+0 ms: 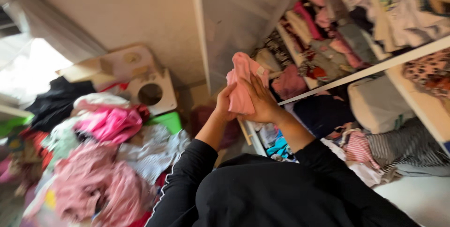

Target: The person sorts through a pile of clothes, picking up individual items and placing them into a wardrobe shelf.

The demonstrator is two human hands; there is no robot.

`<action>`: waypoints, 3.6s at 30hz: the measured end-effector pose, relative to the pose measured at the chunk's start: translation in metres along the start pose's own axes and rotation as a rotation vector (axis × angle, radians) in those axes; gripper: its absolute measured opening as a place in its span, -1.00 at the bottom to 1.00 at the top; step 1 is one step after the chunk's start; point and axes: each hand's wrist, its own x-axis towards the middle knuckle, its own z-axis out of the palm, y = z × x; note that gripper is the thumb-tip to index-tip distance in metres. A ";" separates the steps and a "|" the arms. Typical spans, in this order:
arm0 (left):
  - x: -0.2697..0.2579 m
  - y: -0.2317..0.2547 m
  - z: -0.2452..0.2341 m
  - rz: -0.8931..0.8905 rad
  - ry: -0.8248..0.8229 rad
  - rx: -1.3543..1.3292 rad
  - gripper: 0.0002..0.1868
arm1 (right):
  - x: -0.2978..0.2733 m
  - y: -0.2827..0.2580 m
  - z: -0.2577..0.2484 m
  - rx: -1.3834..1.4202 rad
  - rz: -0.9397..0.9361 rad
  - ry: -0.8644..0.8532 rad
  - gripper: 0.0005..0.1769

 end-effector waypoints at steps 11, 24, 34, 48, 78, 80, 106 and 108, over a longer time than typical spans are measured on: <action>0.114 0.060 0.132 -0.116 -0.424 0.476 0.10 | -0.002 0.131 -0.094 1.726 0.315 0.543 -0.29; 0.254 0.093 0.184 0.106 -0.623 0.688 -0.05 | 0.051 0.095 -0.174 1.441 0.080 1.146 -0.36; 0.293 0.091 0.227 0.153 -0.724 0.744 -0.14 | 0.103 0.143 -0.224 0.065 -0.127 1.620 -0.32; 0.352 0.076 0.343 0.448 -0.830 0.764 -0.30 | 0.096 0.111 -0.290 -0.495 0.232 1.515 -0.25; 0.409 0.024 0.509 1.066 -0.887 2.090 -0.21 | 0.080 0.127 -0.289 0.307 -0.249 2.173 -0.45; 0.411 0.017 0.489 1.246 -0.885 1.941 -0.23 | 0.084 0.143 -0.297 0.265 -0.197 2.165 -0.42; 0.402 0.080 0.371 1.275 -0.556 1.547 -0.19 | 0.235 0.203 -0.468 -0.655 1.126 0.469 0.03; 0.403 0.079 0.369 1.207 -0.558 1.521 -0.20 | 0.239 0.219 -0.479 -0.641 1.120 0.497 -0.01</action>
